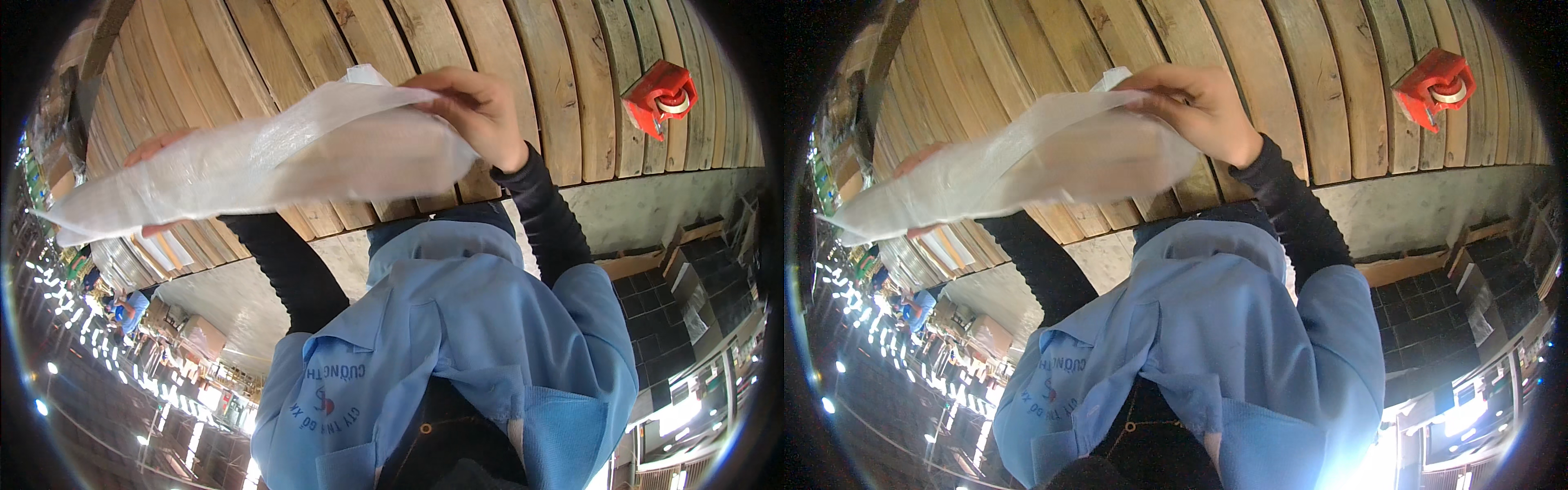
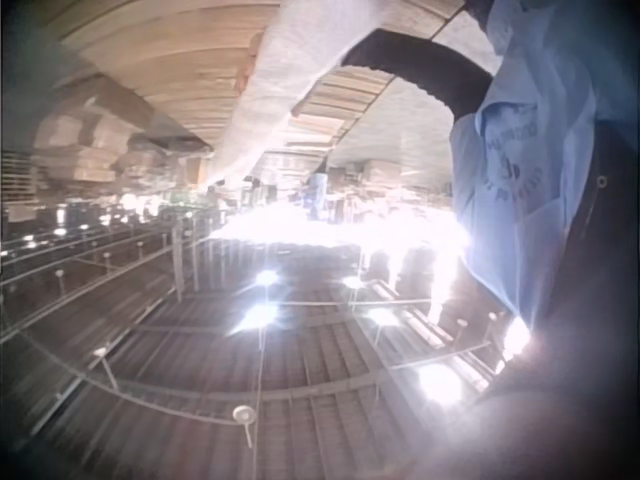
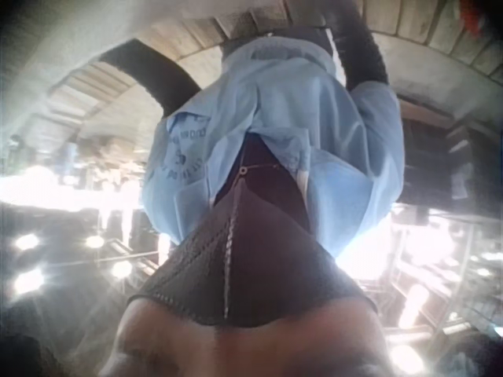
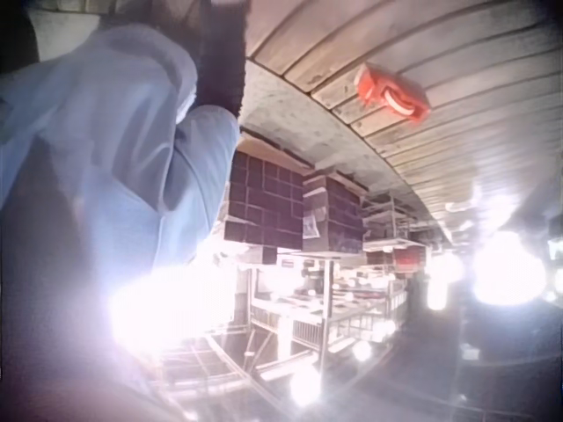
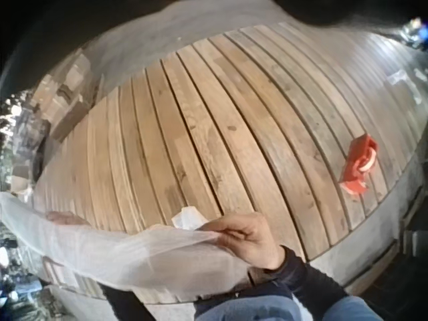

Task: The person wraps L-shaped wooden parts in bubble wrap and secures them with tape. They repeatedly place each part on a sheet of bubble wrap, fold the wrap around it, and apply tape to seal the package.

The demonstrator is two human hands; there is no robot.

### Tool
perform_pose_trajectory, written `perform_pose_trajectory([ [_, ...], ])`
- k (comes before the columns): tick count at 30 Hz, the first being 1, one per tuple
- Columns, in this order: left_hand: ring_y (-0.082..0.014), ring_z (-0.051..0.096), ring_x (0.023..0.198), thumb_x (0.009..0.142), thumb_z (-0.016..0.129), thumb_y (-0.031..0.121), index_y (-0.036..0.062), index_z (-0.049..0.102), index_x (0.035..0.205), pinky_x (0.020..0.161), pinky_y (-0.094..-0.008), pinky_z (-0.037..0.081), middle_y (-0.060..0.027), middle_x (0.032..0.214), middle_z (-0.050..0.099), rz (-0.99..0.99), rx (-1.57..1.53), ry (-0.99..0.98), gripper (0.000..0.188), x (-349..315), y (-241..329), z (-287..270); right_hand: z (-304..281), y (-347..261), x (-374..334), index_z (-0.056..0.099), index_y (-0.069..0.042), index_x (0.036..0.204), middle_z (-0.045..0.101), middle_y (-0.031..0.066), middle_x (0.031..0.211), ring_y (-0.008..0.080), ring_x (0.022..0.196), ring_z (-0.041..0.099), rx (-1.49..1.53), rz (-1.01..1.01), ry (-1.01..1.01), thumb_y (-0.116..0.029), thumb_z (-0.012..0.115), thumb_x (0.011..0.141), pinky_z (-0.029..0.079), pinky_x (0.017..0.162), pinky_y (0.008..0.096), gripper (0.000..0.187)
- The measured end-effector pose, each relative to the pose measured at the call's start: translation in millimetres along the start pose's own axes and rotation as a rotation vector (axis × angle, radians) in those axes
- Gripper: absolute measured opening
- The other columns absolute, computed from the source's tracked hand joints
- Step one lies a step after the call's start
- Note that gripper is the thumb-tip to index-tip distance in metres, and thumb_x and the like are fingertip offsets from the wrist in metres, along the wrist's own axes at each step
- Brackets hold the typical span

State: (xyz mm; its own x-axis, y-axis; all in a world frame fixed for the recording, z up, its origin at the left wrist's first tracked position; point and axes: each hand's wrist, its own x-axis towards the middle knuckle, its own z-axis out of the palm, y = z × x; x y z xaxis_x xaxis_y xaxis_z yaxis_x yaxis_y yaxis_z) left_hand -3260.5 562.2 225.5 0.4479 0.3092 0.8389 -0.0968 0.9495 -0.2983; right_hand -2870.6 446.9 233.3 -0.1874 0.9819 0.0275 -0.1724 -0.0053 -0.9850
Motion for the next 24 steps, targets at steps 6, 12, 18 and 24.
perform_pose_trajectory([
  [6, -0.0258, 0.064, 0.122, 0.088, 0.078, 0.028, 0.0058, 0.055, 0.139, 0.103, -0.0365, 0.057, -0.0144, 0.136, 0.06, -0.301, -0.321, -0.001, 0.06, 4.2, 22.7, 15.1, 19.6, -34.5, 2.1, 0.072, 0.0, 0.118, 0.076, 0.0114, 0.109, 0.0198, 0.101, 0.073, -0.055, 0.004, -0.065, -0.001, 0.061, 0.098, 0.056, 0.089, 0.03, 0.022],
  [12, -0.0279, 0.062, 0.124, 0.095, 0.071, 0.033, 0.0043, 0.052, 0.142, 0.104, -0.038, 0.056, -0.0168, 0.139, 0.059, -0.255, -0.251, 0.002, 0.059, -15.7, 26.2, 9.3, 52.9, -26.2, -5.2, 0.065, 0.004, 0.13, 0.07, 0.0203, 0.125, 0.0301, 0.118, 0.068, -0.105, -0.148, -0.011, -0.005, 0.065, 0.094, 0.05, 0.103, 0.0348, 0.036],
  [18, -0.0297, 0.06, 0.123, 0.097, 0.061, 0.05, 0.0056, 0.048, 0.144, 0.104, -0.0423, 0.053, -0.016, 0.137, 0.058, 0.688, 0.746, 0.057, 0.066, -47.4, -33.3, 20.4, 114.0, -9.7, -4.4, 0.056, 0.001, 0.136, 0.063, 0.0211, 0.13, 0.0405, 0.124, 0.058, -0.442, -0.301, -0.032, -0.014, 0.089, 0.068, 0.044, 0.108, 0.0459, 0.078],
  [24, -0.0355, 0.058, 0.122, 0.094, 0.052, 0.07, 0.0053, 0.044, 0.148, 0.107, -0.0534, 0.046, -0.015, 0.138, 0.059, 1.53, 1.653, 1.154, 0.084, -79.2, -89.8, 17.7, 131.3, -22.9, -5.1, 0.057, 0.0, 0.132, 0.064, 0.0206, 0.126, 0.0403, 0.118, 0.059, -0.572, -0.37, 0.009, 0.002, 0.084, 0.065, 0.047, 0.104, 0.0449, 0.072],
])
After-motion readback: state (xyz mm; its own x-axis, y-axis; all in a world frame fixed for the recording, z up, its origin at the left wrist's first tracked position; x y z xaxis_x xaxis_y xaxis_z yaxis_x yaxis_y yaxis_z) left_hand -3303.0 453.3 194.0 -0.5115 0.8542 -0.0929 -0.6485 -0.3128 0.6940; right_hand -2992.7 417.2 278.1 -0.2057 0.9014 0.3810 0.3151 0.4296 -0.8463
